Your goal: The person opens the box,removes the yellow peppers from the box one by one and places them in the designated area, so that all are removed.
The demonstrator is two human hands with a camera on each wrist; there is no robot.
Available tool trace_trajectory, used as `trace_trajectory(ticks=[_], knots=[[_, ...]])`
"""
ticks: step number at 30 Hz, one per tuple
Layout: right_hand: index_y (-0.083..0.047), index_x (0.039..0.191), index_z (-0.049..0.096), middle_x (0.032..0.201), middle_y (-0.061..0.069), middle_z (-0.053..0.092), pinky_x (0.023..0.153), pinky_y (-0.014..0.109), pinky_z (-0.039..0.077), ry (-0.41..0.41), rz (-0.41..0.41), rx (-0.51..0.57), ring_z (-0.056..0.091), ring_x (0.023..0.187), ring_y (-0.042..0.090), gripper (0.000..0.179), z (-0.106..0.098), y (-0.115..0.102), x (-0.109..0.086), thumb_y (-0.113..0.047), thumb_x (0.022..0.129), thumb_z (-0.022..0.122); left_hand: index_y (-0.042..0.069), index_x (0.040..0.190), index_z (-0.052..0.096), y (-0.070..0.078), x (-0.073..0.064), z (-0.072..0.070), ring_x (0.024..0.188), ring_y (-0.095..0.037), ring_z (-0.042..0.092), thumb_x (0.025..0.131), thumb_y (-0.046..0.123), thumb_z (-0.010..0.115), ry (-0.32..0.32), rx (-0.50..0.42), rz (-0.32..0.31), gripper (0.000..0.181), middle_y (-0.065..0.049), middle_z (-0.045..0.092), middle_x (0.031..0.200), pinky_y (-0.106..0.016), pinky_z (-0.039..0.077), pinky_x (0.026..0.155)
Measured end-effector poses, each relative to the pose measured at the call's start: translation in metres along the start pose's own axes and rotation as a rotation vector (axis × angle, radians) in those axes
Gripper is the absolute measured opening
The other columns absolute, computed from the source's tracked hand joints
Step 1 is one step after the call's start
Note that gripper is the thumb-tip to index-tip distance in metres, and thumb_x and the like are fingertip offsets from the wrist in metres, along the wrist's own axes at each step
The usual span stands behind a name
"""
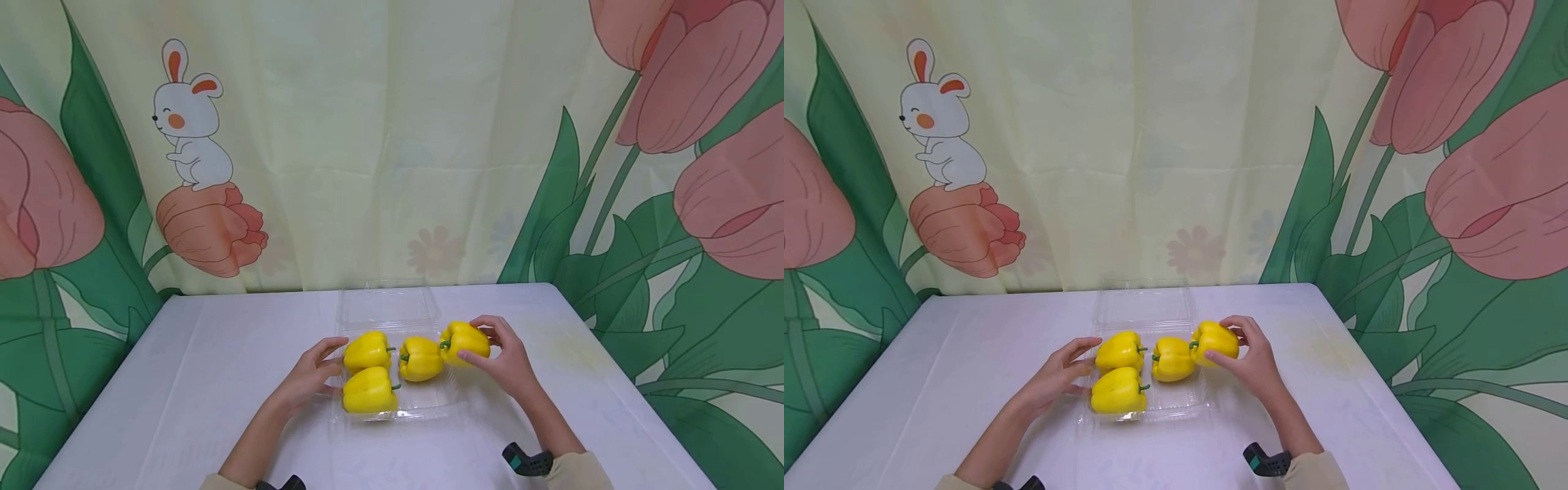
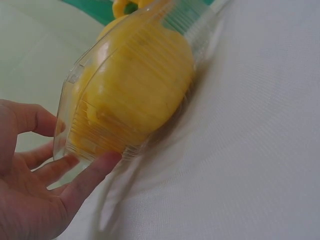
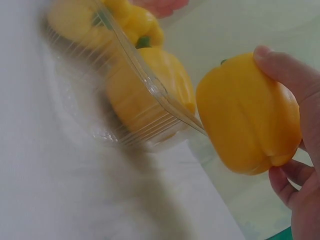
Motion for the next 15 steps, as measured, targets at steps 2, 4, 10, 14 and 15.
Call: trace_trajectory(ticks=[2, 4, 10, 14, 15], knots=[[-0.015, 0.122, 0.055, 0.125, 0.004, 0.056, 0.095, 0.034, 0.048, -0.003, 0.002, 0.001, 0.058, 0.112, 0.026, 0.056, -0.0003, 0.0007, 0.0004, -0.031, 0.076, 0.082, 0.014, 0.139, 0.047, 0.0004, -0.0001, 0.0001, 0.130, -0.037, 0.047, 0.089, 0.006, 0.053, 0.001, 0.001, 0.000, 0.051, -0.012, 0.033, 0.156, -0.044, 0.060, 0.076], [-0.015, 0.122, 0.055, 0.125, 0.004, 0.056, 0.096, 0.034, 0.048, -0.005, 0.005, -0.002, 0.058, 0.113, 0.026, 0.056, -0.0005, 0.0015, 0.0009, -0.031, 0.076, 0.082, 0.013, 0.139, 0.047, 0.0007, -0.0001, 0.0002, 0.130, -0.037, 0.048, 0.089, 0.006, 0.053, 0.002, 0.002, 0.000, 0.051, -0.012, 0.033, 0.156, -0.044, 0.060, 0.075], [-0.016, 0.122, 0.055, 0.126, 0.004, 0.056, 0.094, 0.024, 0.046, 0.000, 0.000, -0.010, 0.058, 0.114, 0.026, 0.057, -0.0021, 0.0038, 0.0025, -0.033, 0.075, 0.082, 0.013, 0.138, 0.047, 0.0007, 0.0001, 0.0003, 0.129, -0.037, 0.048, 0.089, 0.005, 0.053, 0.005, 0.008, 0.002, 0.051, -0.012, 0.033, 0.156, -0.044, 0.060, 0.075], [-0.016, 0.122, 0.054, 0.126, 0.004, 0.056, 0.095, 0.027, 0.047, 0.001, -0.001, -0.013, 0.058, 0.114, 0.027, 0.057, -0.0028, 0.0050, 0.0042, -0.033, 0.075, 0.082, 0.014, 0.138, 0.048, 0.0007, -0.0003, 0.0001, 0.127, -0.036, 0.049, 0.089, 0.005, 0.053, 0.007, 0.010, 0.003, 0.050, -0.012, 0.033, 0.156, -0.043, 0.060, 0.075], [-0.016, 0.122, 0.054, 0.126, 0.004, 0.055, 0.095, 0.028, 0.048, 0.002, -0.002, -0.015, 0.058, 0.114, 0.027, 0.057, -0.0031, 0.0051, 0.0046, -0.033, 0.075, 0.082, 0.014, 0.138, 0.048, 0.0008, -0.0004, 0.0001, 0.127, -0.036, 0.049, 0.089, 0.006, 0.053, 0.007, 0.010, 0.003, 0.050, -0.012, 0.033, 0.156, -0.043, 0.060, 0.075]])
Point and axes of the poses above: each hand's wrist, its own x-axis towards the middle knuckle, its own z-axis out of the palm, y = z × x, the point moved 2 cm from there along x, towards the middle knuckle
